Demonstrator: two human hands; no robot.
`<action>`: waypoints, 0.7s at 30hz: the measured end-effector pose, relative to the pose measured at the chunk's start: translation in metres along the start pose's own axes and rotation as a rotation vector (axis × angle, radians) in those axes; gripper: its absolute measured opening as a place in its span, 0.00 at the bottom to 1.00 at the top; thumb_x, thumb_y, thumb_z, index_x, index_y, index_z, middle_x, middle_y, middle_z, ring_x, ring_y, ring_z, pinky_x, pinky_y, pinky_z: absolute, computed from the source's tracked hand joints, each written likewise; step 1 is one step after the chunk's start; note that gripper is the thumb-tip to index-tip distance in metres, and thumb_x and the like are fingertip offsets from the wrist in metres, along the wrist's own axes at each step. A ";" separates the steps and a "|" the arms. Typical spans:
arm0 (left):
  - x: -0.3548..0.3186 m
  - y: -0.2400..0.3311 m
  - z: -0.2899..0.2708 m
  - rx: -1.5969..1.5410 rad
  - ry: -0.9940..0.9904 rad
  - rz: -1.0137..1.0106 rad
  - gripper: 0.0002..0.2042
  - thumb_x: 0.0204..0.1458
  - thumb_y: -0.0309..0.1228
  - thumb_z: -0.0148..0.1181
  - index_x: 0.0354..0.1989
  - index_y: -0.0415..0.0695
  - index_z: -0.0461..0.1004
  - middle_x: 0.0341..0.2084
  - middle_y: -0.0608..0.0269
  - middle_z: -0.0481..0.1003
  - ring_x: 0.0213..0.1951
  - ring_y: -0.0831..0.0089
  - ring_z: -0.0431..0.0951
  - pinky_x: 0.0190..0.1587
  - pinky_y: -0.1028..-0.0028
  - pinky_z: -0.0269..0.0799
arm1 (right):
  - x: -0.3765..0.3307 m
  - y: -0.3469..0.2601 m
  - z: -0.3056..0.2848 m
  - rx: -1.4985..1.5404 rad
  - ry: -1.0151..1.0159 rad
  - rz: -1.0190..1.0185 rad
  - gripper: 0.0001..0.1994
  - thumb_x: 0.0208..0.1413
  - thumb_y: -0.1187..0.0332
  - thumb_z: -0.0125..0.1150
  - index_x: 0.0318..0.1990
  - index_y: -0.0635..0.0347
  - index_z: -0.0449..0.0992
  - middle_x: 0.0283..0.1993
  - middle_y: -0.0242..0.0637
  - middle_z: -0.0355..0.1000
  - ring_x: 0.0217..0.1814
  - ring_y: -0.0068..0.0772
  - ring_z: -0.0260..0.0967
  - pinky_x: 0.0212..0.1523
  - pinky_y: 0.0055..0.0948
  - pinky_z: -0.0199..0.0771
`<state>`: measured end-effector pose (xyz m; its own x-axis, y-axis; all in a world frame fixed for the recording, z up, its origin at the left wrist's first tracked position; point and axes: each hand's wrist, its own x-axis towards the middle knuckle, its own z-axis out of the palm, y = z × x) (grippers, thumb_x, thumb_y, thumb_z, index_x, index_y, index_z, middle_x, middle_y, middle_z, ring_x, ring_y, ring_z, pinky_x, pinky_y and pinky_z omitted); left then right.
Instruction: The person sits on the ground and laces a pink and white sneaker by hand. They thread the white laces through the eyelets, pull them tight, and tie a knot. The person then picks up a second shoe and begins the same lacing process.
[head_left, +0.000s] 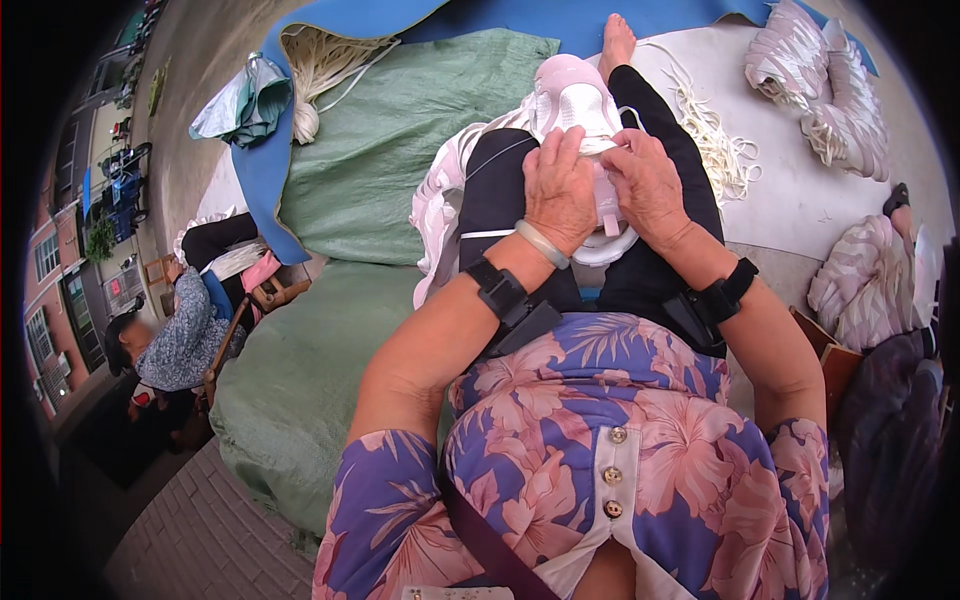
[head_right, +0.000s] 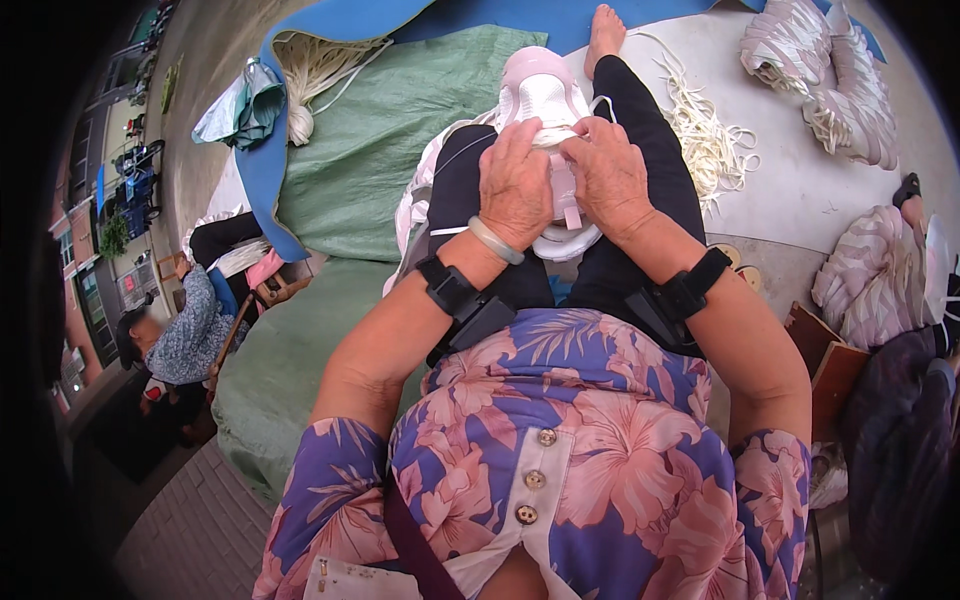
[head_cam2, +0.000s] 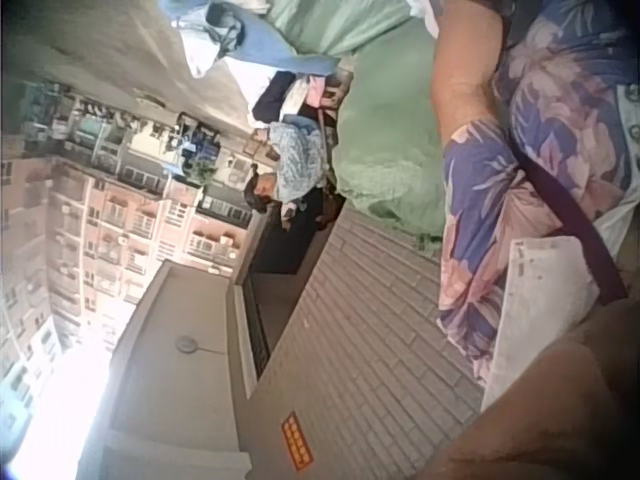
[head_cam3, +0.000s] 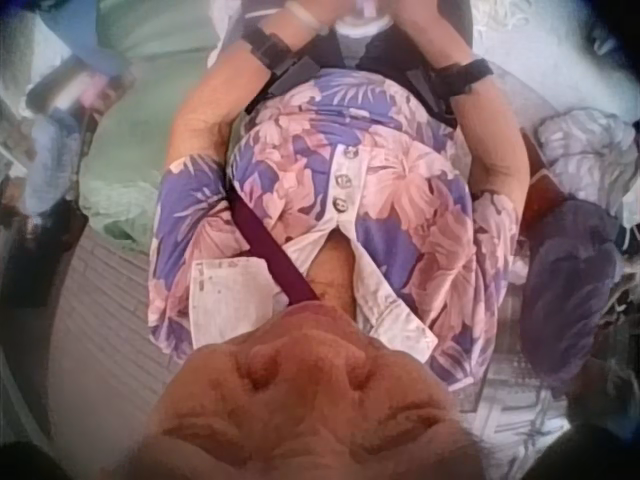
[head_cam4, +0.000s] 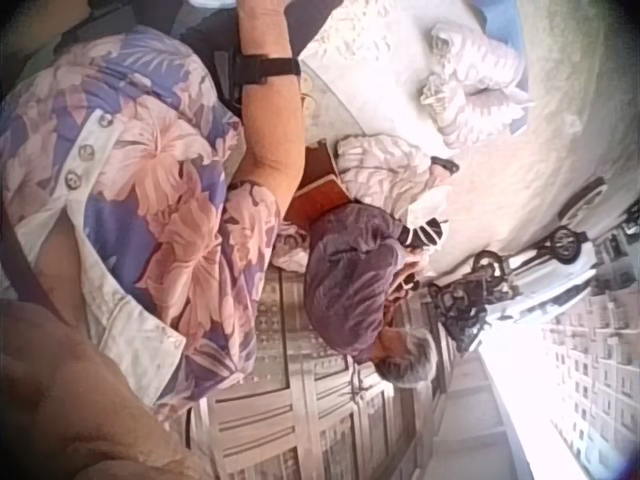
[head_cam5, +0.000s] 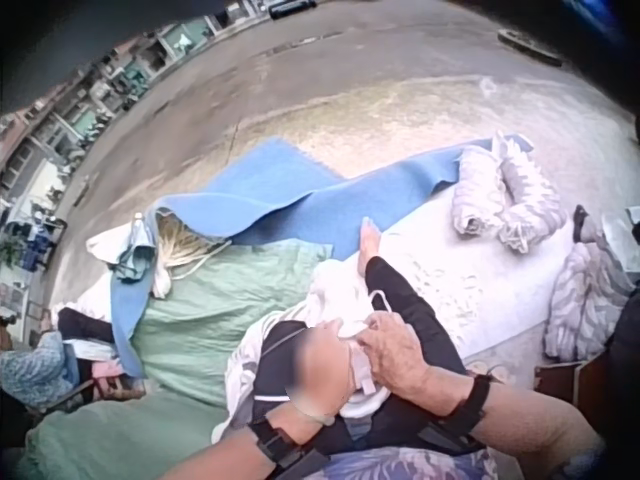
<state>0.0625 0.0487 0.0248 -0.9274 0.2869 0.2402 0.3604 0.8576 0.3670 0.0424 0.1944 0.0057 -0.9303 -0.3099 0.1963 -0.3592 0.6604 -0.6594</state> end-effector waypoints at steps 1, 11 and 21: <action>0.000 0.001 0.002 -0.008 -0.002 -0.002 0.05 0.40 0.24 0.52 0.27 0.38 0.69 0.50 0.48 0.64 0.53 0.50 0.62 0.50 0.57 0.57 | 0.000 0.000 0.000 -0.012 0.001 -0.005 0.07 0.42 0.74 0.58 0.31 0.53 0.73 0.40 0.32 0.64 0.44 0.37 0.62 0.36 0.36 0.64; 0.001 -0.001 0.006 -0.027 0.031 0.015 0.05 0.40 0.25 0.53 0.26 0.38 0.69 0.49 0.49 0.66 0.53 0.51 0.62 0.51 0.56 0.55 | 0.005 0.005 0.003 0.026 -0.046 -0.010 0.03 0.42 0.73 0.57 0.28 0.54 0.73 0.38 0.32 0.65 0.43 0.38 0.63 0.35 0.36 0.62; 0.002 -0.009 -0.010 -0.070 -0.017 -0.034 0.07 0.38 0.25 0.55 0.28 0.39 0.70 0.47 0.49 0.68 0.48 0.56 0.68 0.47 0.61 0.61 | -0.002 0.003 0.002 -0.081 0.062 -0.079 0.08 0.42 0.76 0.54 0.31 0.53 0.75 0.36 0.34 0.65 0.40 0.38 0.64 0.35 0.36 0.63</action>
<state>0.0587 0.0372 0.0306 -0.9406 0.2654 0.2118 0.3340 0.8351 0.4370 0.0428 0.1957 0.0015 -0.9010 -0.3217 0.2911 -0.4336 0.6893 -0.5803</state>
